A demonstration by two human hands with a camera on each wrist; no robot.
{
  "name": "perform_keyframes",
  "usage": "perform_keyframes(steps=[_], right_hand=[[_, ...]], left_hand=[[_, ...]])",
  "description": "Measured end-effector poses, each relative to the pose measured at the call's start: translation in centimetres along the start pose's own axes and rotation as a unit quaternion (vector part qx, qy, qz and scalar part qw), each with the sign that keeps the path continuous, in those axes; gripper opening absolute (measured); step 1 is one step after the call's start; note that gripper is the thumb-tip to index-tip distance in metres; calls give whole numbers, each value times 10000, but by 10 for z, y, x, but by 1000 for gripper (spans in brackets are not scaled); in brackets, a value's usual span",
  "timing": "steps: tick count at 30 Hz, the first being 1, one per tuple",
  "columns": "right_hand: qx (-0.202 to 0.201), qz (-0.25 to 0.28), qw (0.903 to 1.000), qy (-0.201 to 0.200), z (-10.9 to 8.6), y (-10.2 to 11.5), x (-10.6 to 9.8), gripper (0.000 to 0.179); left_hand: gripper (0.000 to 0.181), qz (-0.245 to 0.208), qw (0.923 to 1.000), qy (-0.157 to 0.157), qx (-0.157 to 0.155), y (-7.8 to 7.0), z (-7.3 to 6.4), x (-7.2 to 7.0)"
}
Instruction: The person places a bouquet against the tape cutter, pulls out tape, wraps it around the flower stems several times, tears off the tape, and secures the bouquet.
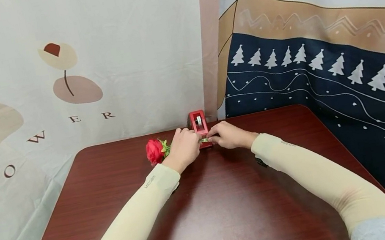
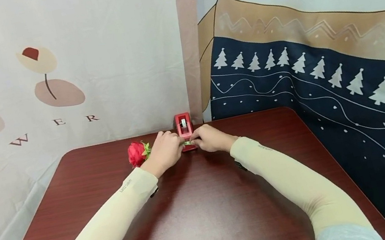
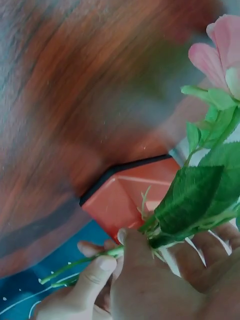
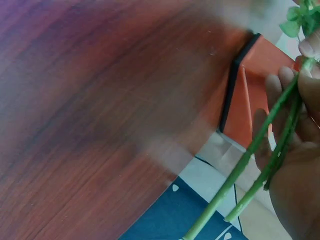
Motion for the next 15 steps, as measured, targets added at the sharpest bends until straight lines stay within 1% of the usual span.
perform_keyframes(steps=[3, 5, 8, 11, 15], right_hand=[[-143, -188, 9997, -117, -2, -1, 2, 16], [-147, -266, 9994, -162, -3, -1, 3, 17], [-117, -325, 9991, -237, -5, -1, 5, 19], [-151, -371, 9987, -325, -6, -1, 6, 21], [-231, -386, 9983, -372, -6, -3, 7, 23]], left_hand=[[14, -284, 9991, 294, -94, 0, 2, -4], [17, -439, 9979, 457, -143, 0, 3, -6], [20, -568, 9962, 642, -124, 0, 5, -8], [22, -599, 9954, 753, -50, 1, 6, -6], [21, -519, 9956, 780, 6, 1, 8, -5]])
Point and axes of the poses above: each hand's wrist, its own z-axis towards the middle knuckle, its own x-axis out of the palm, y = z × x, the point moved 1 cm from there along z, towards the middle knuckle, and after that the axes turned 12 degrees about z, right-handed, at the moved point
